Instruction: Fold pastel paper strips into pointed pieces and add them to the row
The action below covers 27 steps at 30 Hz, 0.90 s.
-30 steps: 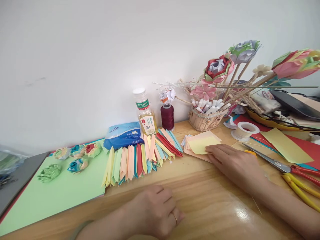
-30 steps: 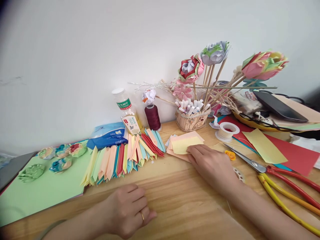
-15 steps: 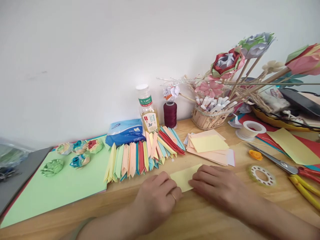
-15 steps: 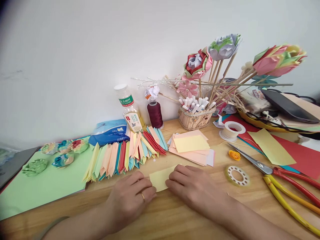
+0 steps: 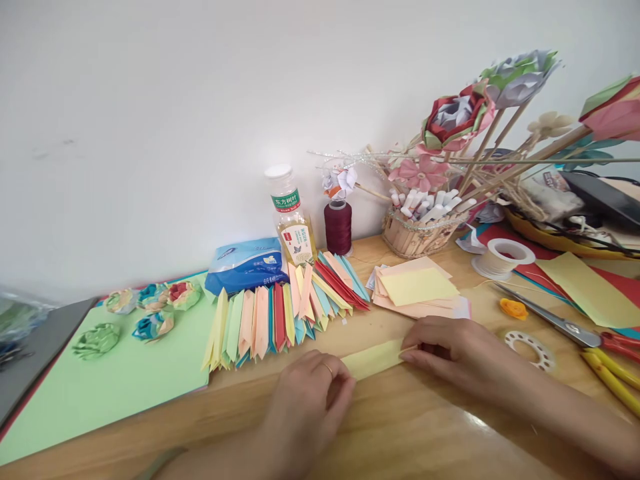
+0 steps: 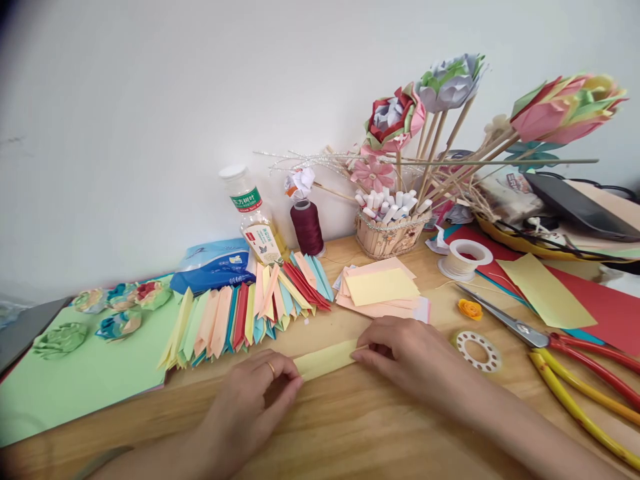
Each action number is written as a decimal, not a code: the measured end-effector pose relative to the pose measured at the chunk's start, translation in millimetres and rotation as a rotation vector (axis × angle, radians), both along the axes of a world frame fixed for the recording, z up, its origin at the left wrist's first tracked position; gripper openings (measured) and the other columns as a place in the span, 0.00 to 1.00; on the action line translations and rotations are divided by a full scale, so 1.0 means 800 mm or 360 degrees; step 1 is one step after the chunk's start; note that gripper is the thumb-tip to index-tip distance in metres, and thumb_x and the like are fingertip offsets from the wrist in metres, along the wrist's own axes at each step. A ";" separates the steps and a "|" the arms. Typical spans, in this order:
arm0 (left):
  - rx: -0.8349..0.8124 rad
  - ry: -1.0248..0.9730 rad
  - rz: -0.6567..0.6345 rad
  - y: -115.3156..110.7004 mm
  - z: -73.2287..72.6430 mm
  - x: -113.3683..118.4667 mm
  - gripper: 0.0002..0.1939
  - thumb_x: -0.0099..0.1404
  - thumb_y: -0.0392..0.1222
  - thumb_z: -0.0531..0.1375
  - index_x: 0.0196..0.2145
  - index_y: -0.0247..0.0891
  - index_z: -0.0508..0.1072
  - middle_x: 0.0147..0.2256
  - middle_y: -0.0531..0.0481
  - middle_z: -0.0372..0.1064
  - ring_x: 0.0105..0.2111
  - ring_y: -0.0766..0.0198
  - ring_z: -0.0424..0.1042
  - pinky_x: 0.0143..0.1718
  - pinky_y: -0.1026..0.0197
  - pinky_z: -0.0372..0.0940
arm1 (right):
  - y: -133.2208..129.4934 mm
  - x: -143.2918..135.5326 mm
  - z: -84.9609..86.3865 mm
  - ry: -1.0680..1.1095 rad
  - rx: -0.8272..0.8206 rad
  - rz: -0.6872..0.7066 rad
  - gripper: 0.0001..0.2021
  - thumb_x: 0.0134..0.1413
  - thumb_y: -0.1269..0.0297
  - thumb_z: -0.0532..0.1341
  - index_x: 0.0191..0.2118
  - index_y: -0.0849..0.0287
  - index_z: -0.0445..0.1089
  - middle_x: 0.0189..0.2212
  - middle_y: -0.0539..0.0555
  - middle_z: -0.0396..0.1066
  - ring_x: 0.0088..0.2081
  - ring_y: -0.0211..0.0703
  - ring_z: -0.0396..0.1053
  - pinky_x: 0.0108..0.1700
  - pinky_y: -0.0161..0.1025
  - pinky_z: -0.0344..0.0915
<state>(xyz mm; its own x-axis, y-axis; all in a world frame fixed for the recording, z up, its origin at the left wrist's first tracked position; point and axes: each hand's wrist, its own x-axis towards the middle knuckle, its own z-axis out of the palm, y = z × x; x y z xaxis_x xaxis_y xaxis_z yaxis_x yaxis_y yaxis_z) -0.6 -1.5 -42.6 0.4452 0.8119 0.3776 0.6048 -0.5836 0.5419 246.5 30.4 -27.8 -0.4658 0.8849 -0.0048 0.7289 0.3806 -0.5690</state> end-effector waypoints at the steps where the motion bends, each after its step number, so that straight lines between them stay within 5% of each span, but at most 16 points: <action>1: -0.0022 0.0011 0.0026 0.000 -0.001 0.000 0.09 0.63 0.34 0.52 0.27 0.37 0.68 0.23 0.52 0.69 0.23 0.65 0.68 0.24 0.65 0.62 | -0.001 -0.002 -0.001 -0.0016 0.0020 -0.0033 0.11 0.59 0.60 0.55 0.30 0.56 0.72 0.28 0.52 0.73 0.29 0.41 0.70 0.30 0.35 0.63; 12: -0.0720 0.0375 0.0287 0.018 0.017 0.012 0.07 0.62 0.32 0.53 0.28 0.36 0.68 0.26 0.52 0.69 0.25 0.65 0.67 0.27 0.65 0.59 | -0.006 -0.011 -0.018 -0.0202 -0.0082 -0.0424 0.07 0.52 0.60 0.56 0.36 0.54 0.64 0.23 0.47 0.69 0.24 0.40 0.67 0.24 0.34 0.58; 27: -0.0786 0.0518 0.0294 0.026 0.013 0.014 0.06 0.61 0.28 0.53 0.34 0.36 0.67 0.25 0.54 0.69 0.25 0.65 0.69 0.27 0.65 0.59 | -0.014 -0.022 -0.019 -0.0377 0.0121 -0.0421 0.03 0.57 0.64 0.51 0.32 0.54 0.56 0.23 0.49 0.69 0.23 0.42 0.67 0.23 0.34 0.55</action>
<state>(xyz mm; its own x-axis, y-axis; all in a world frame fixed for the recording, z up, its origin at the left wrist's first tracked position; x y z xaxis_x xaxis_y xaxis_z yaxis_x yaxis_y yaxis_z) 10.8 19.0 -32.4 0.3100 0.9308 -0.1938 0.8516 -0.1812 0.4920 228.6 18.8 -43.3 -0.2148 0.9765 -0.0150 0.9159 0.1961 -0.3502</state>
